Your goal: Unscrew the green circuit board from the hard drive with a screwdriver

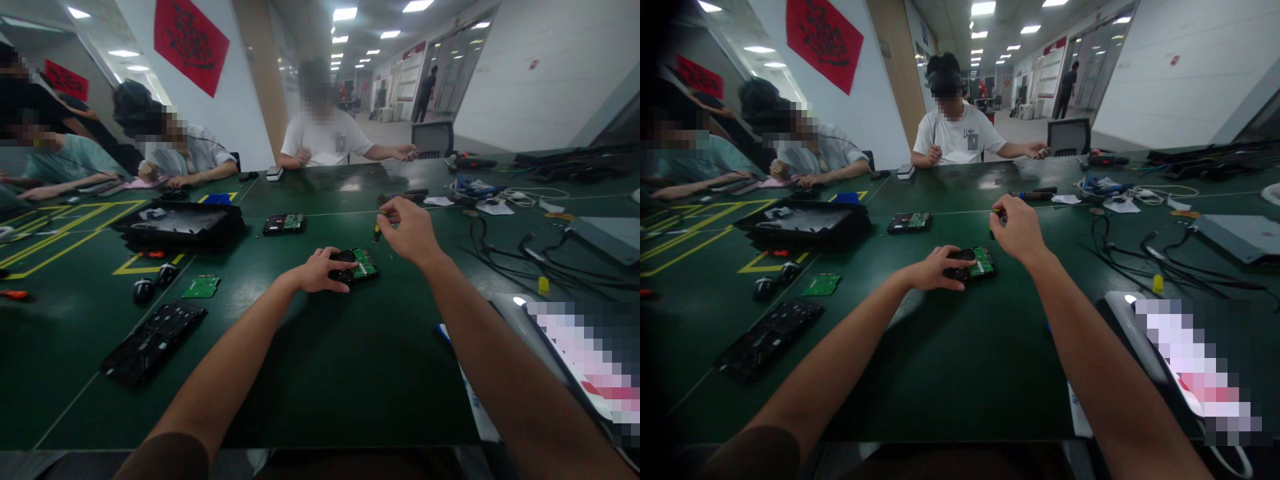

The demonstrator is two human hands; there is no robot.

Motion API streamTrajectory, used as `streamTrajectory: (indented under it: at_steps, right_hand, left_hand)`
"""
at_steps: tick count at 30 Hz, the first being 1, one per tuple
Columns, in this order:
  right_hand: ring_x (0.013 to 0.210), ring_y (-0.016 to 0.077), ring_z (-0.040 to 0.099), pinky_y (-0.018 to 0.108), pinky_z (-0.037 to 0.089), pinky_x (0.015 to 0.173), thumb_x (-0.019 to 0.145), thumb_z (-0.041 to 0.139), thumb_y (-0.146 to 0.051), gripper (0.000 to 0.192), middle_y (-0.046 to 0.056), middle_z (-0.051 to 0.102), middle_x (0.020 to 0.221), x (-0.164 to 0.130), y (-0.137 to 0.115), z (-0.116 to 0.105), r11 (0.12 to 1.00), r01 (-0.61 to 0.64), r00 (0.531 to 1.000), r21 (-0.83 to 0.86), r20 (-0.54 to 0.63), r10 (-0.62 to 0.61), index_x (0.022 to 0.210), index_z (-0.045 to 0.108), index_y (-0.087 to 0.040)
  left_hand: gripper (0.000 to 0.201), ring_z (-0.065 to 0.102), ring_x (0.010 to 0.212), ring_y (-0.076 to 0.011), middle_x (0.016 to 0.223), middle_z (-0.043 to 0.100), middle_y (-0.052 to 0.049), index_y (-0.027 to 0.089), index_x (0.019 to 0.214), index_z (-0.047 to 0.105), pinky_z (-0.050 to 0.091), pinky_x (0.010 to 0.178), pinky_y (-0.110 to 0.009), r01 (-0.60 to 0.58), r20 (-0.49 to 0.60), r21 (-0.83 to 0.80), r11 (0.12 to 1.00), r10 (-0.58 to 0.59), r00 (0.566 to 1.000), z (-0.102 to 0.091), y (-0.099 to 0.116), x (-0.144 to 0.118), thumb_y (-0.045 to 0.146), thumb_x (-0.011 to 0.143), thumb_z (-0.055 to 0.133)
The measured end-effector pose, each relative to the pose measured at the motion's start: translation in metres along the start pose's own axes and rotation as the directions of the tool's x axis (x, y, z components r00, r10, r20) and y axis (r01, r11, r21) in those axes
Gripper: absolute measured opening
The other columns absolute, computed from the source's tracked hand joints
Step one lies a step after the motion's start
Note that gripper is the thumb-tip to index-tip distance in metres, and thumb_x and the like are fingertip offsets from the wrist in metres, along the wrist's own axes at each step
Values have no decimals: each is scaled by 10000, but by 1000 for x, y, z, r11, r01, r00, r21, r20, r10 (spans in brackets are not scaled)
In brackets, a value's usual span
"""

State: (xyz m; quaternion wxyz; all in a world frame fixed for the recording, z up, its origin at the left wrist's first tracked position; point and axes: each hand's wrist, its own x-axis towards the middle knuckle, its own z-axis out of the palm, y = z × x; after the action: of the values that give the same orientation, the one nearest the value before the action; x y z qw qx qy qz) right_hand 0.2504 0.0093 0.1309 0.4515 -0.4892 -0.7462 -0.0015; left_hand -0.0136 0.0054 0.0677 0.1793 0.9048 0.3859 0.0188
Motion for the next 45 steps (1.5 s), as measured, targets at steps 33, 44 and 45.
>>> streamTrajectory:
  at_steps: [33, 44, 45]
  right_hand:
    - [883, 258, 693, 446, 573, 823, 920, 611, -301, 127, 91, 725, 987, 0, 1, 2, 999, 11, 1000, 45, 9, -11, 992, 691, -234]
    - [842, 245, 688, 420, 578, 765, 889, 672, -313, 114, 91, 717, 975, -1, 2, 2, 997, -39, 999, 74, -24, 41, 959, 635, -231]
    - [852, 247, 686, 419, 577, 768, 895, 666, -315, 106, 91, 711, 973, -1, 2, 2, 998, -17, 1000, 60, -22, 19, 954, 639, -231]
  left_hand:
    - [749, 303, 1416, -420, 1611, 277, -22, 522, 1514, 459, 291, 1177, -603, 13, 3, -9, 1000, -13, 1000, 1, -1, 1, 729, 824, 666]
    - [743, 297, 1414, -415, 1599, 283, -23, 523, 1513, 458, 284, 1180, -609, -1, 1, -14, 1000, 1, 1000, 1, -2, 0, 731, 829, 662]
    - [743, 300, 1411, -414, 1596, 284, -23, 528, 1512, 456, 288, 1178, -610, 0, 0, -14, 1000, 0, 1000, 1, -2, 0, 732, 828, 664]
